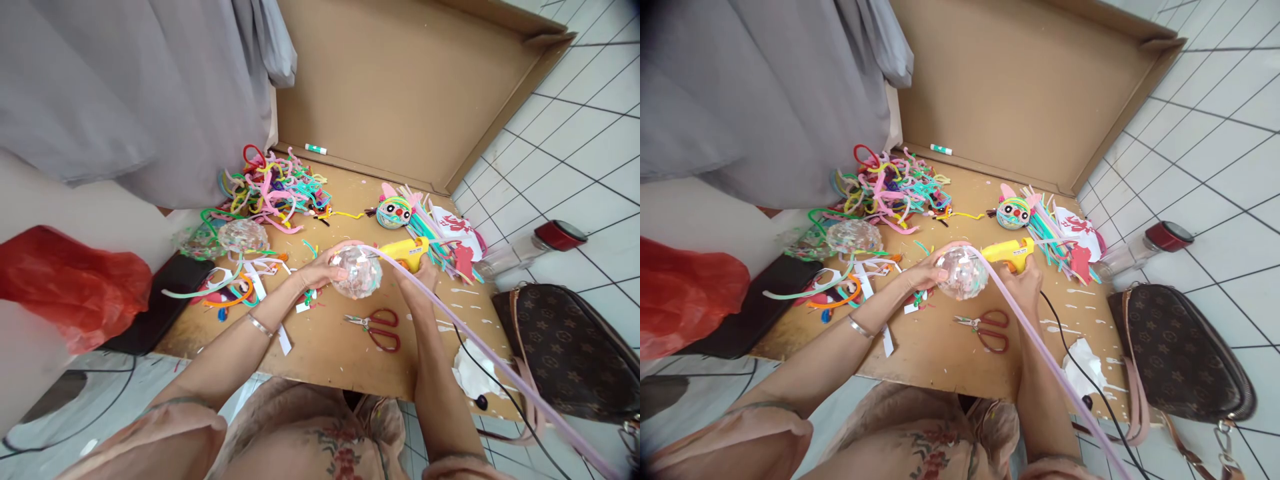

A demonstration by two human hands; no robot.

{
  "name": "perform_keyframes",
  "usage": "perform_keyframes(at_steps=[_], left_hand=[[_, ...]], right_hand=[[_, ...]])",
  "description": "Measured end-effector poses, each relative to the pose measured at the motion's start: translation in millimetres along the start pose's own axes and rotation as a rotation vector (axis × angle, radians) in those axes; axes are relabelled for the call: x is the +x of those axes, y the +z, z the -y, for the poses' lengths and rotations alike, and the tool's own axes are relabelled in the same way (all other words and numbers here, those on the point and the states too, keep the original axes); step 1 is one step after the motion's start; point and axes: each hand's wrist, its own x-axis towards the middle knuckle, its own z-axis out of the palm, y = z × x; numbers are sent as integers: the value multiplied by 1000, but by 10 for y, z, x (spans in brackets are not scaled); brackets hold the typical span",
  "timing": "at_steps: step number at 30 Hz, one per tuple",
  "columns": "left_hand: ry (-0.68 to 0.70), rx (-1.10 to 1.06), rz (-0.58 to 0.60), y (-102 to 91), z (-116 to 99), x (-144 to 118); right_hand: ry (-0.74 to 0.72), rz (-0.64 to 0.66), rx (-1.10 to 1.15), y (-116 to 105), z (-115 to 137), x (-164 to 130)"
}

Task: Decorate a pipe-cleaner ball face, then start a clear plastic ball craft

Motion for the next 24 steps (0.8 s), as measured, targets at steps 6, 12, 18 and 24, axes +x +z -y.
perform_keyframes(at_steps=[6, 12, 18, 24], left_hand=[[-11, -4, 22, -8, 28, 5], [8, 12, 18, 17, 0, -9], [17, 30, 8, 16, -2, -14], [10, 14, 21, 7, 19, -5]], right_hand=[[-53, 15, 1, 29, -89, 44], [-31, -13, -18, 28, -62, 18], [-1, -4, 12, 16, -31, 22], [16, 22, 36, -2, 3, 20]])
